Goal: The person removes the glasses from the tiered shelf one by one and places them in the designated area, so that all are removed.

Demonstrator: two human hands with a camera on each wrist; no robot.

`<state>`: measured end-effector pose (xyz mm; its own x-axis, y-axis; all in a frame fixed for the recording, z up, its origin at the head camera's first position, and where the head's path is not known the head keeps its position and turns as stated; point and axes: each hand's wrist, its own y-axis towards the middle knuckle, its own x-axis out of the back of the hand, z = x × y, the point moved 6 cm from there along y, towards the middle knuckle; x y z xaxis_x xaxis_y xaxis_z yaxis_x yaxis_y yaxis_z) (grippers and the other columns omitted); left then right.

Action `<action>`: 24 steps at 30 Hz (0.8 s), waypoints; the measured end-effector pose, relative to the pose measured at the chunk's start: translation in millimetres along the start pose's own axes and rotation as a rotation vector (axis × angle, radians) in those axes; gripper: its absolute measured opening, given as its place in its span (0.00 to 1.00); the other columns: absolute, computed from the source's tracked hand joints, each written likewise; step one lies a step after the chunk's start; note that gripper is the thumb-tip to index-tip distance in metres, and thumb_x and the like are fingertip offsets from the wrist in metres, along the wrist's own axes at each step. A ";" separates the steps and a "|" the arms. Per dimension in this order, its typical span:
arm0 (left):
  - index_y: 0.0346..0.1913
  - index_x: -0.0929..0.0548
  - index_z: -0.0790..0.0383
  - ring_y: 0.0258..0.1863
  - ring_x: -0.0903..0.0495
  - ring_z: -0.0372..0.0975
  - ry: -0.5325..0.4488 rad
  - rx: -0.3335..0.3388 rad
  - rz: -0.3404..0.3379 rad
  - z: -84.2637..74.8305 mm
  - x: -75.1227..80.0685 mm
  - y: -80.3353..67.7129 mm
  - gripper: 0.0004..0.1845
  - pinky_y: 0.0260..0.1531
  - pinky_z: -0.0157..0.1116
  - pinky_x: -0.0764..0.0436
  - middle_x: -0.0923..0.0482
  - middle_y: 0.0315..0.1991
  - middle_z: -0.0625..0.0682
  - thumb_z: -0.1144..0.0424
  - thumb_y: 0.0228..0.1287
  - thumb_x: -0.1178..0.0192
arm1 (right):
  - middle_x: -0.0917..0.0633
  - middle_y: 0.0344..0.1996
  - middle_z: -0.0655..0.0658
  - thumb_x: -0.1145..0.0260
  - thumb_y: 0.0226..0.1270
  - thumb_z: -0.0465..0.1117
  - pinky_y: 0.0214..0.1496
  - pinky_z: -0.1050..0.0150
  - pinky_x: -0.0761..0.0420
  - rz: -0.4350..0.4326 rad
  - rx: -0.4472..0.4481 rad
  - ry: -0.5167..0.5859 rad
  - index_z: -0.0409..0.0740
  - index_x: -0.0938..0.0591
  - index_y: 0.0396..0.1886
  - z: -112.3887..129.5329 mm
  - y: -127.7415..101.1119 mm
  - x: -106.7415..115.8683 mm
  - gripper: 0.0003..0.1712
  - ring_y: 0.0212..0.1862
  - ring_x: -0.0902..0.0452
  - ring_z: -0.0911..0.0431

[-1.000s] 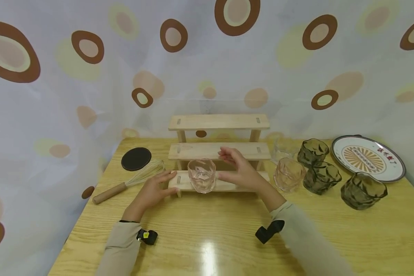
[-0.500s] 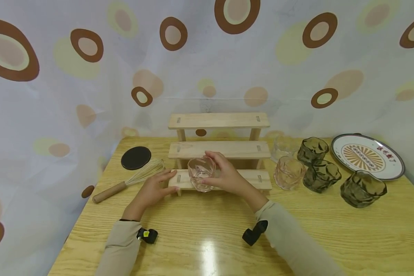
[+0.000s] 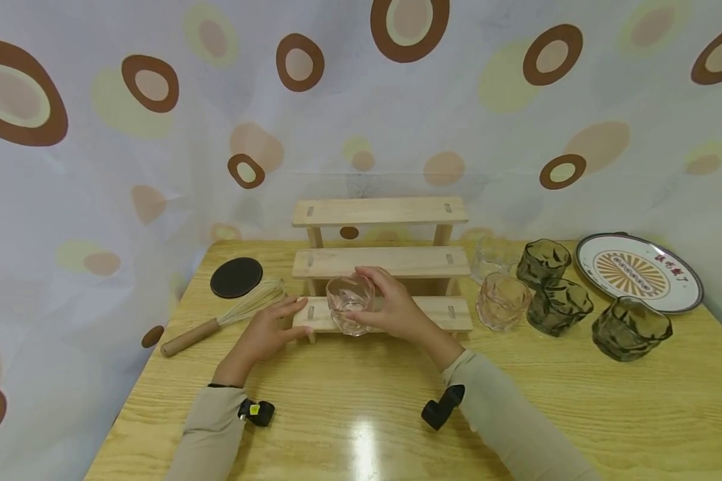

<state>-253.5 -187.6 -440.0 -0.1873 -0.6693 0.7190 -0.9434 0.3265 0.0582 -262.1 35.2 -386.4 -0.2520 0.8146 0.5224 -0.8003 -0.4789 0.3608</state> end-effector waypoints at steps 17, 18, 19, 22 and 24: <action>0.67 0.31 0.59 0.69 0.45 0.56 -0.021 -0.007 0.016 1.3 -3.5 -0.2 0.35 0.63 0.57 0.39 0.40 0.69 0.64 0.53 0.57 0.33 | 0.29 0.63 0.38 0.25 0.53 0.36 0.67 0.46 0.37 -0.090 -0.146 0.042 0.36 0.38 0.69 -9.3 -63.7 70.2 0.45 0.66 0.36 0.43; 0.67 0.31 0.59 0.69 0.44 0.56 -0.019 -0.007 0.014 1.5 -3.4 0.0 0.35 0.63 0.57 0.39 0.40 0.69 0.64 0.53 0.57 0.33 | 0.29 0.63 0.38 0.25 0.53 0.35 0.68 0.46 0.39 -0.102 -0.153 0.039 0.36 0.38 0.69 -10.4 -70.5 77.9 0.45 0.66 0.37 0.43; 0.67 0.31 0.59 0.69 0.44 0.56 -0.018 -0.007 0.013 1.9 -3.2 0.2 0.35 0.63 0.57 0.39 0.40 0.69 0.64 0.53 0.57 0.33 | 0.29 0.63 0.38 0.25 0.53 0.34 0.67 0.46 0.39 -0.115 -0.154 0.022 0.35 0.37 0.69 -11.1 -77.4 85.6 0.45 0.66 0.37 0.42; 0.67 0.31 0.59 0.69 0.44 0.56 -0.009 -0.004 0.010 3.7 -2.8 0.6 0.36 0.63 0.57 0.38 0.40 0.69 0.64 0.52 0.57 0.33 | 0.29 0.62 0.36 0.25 0.52 0.34 0.68 0.58 0.36 -0.145 -0.168 -0.040 0.35 0.37 0.68 -12.5 -98.1 107.2 0.44 0.65 0.36 0.41; 0.67 0.31 0.58 0.69 0.44 0.56 -0.005 -0.003 0.009 4.7 -2.6 0.8 0.36 0.63 0.57 0.38 0.40 0.69 0.63 0.52 0.57 0.34 | 0.30 0.62 0.35 0.25 0.52 0.33 0.65 0.71 0.35 -0.167 -0.166 -0.082 0.35 0.36 0.68 -13.4 -111.9 120.0 0.44 0.65 0.36 0.44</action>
<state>-255.1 -188.8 -445.1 -0.1966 -0.6696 0.7162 -0.9410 0.3342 0.0541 -210.1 191.0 -374.5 -0.0691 0.8457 0.5292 -0.9074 -0.2736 0.3189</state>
